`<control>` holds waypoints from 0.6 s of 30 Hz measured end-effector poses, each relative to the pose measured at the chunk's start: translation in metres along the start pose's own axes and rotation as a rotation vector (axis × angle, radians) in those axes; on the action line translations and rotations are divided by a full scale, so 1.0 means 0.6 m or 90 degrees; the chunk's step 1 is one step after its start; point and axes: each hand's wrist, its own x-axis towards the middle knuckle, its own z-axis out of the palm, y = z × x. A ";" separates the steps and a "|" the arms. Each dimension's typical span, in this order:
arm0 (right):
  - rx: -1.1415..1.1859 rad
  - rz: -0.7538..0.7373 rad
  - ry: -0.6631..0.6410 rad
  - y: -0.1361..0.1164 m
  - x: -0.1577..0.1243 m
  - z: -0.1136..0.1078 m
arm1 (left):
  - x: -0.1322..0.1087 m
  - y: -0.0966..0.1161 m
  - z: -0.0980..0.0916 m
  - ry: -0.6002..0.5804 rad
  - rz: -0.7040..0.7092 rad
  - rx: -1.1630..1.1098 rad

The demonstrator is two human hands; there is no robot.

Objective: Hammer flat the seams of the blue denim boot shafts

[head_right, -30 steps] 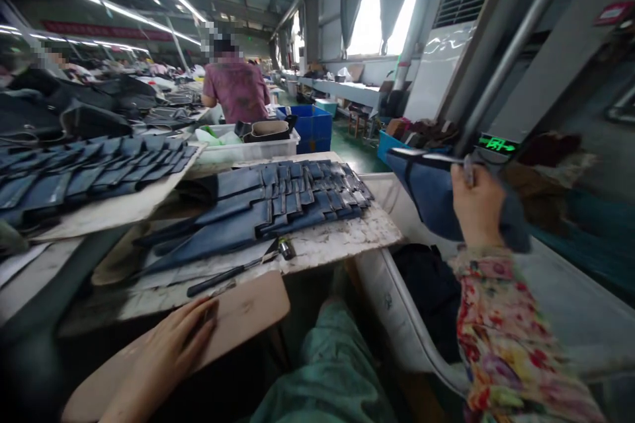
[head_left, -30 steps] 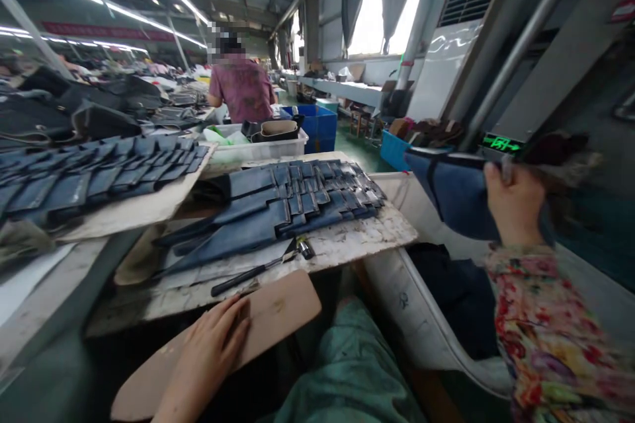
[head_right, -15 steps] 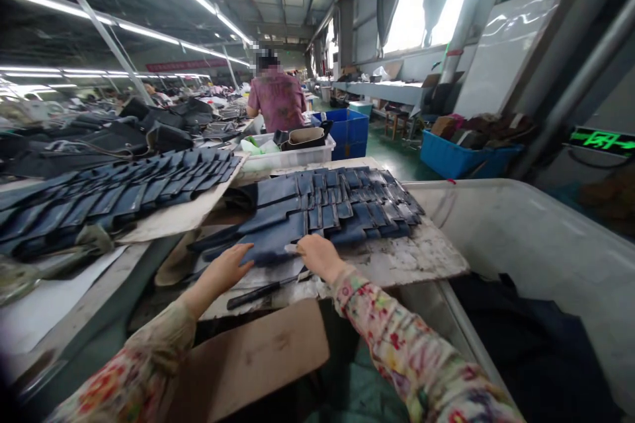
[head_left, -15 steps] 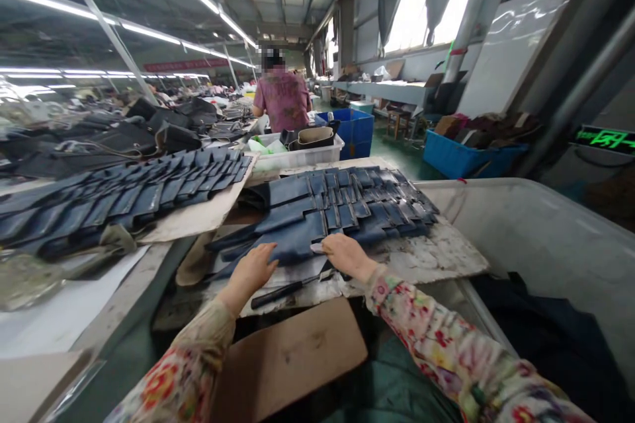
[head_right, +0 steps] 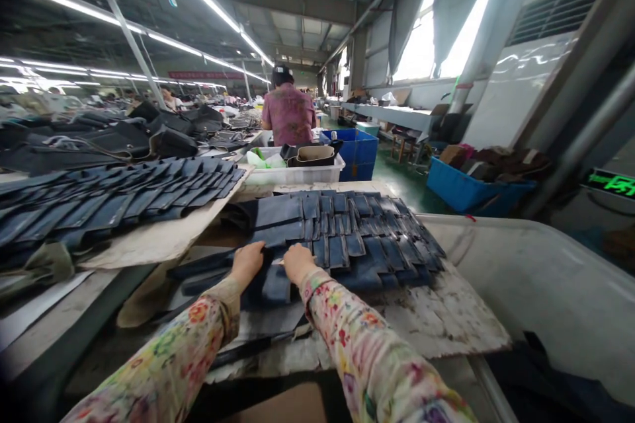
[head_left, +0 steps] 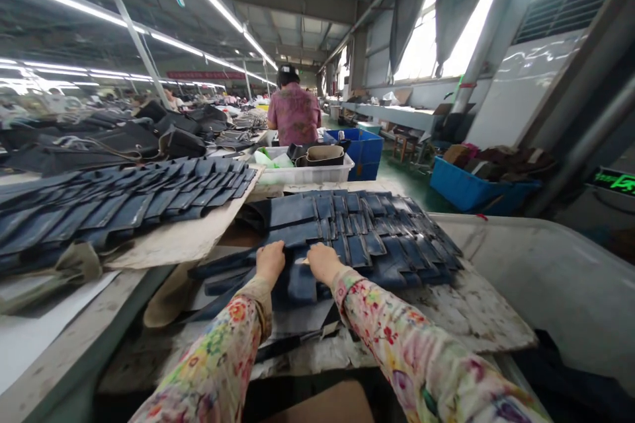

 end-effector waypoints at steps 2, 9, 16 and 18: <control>0.000 0.019 -0.008 0.004 0.016 0.004 | 0.011 -0.005 -0.014 -0.001 -0.015 -0.004; 0.092 0.055 -0.039 0.015 0.043 0.022 | 0.035 -0.011 -0.181 0.152 -0.044 0.022; 0.341 0.025 0.050 0.019 0.037 0.001 | -0.053 0.024 -0.444 0.373 -0.002 0.077; 0.456 -0.012 0.134 0.024 0.015 -0.007 | -0.085 0.033 -0.508 0.424 0.011 0.060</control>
